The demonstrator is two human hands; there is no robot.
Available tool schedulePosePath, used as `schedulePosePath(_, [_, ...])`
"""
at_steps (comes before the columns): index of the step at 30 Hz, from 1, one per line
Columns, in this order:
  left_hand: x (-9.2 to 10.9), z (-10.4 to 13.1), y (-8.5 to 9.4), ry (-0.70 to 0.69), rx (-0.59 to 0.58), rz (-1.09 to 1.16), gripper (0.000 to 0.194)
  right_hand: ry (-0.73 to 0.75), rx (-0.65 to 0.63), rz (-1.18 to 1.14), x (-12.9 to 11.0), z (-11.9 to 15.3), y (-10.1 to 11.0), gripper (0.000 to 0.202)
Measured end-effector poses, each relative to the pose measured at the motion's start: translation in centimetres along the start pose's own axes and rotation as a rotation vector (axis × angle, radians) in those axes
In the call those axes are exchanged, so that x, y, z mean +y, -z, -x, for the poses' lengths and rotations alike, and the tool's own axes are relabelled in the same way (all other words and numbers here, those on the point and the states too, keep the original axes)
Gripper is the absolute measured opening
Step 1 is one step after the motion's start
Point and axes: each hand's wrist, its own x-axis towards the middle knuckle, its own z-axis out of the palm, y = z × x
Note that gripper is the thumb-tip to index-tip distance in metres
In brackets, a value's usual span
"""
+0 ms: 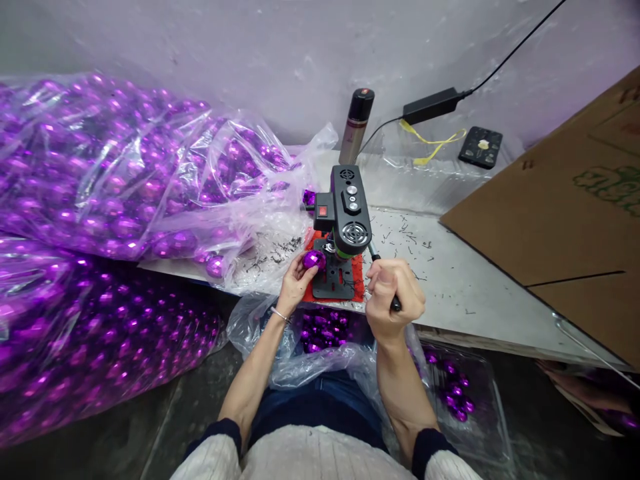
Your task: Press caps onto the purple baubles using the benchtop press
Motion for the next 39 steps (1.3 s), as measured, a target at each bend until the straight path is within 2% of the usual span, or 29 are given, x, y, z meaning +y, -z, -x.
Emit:
schedulePosePath(6, [-0.8,0.4,-1.3,-0.099,-0.083,-0.135,0.068,0.009,-0.002,-0.014,0.0,0.0,0.0,0.031])
schedulePosePath(11, [-0.8,0.7,-1.9,-0.315,-0.1,-0.405,0.065,0.013,-0.011,-0.004,0.0,0.1,0.1,0.031])
schedulePosePath(15, [-1.0,0.2,-2.3,-0.466,-0.139,-0.504,0.061,0.014,-0.014,0.0,0.0,0.2,0.2,0.03])
schedulePosePath(24, [-1.6,-0.3,-2.2,-0.41,-0.15,-0.49,0.066,0.015,-0.027,-0.016,0.7,1.6,0.2,0.026])
schedulePosePath(32, [-1.4,-0.2,-2.3,-0.441,-0.151,-0.467,0.064,0.045,0.049,-0.057,2.7,5.4,-1.0,0.027])
schedulePosePath(39, [-1.6,-0.1,-2.3,-0.458,-0.136,-0.481,0.063,0.044,0.107,-0.122,3.5,6.4,-1.8,0.028])
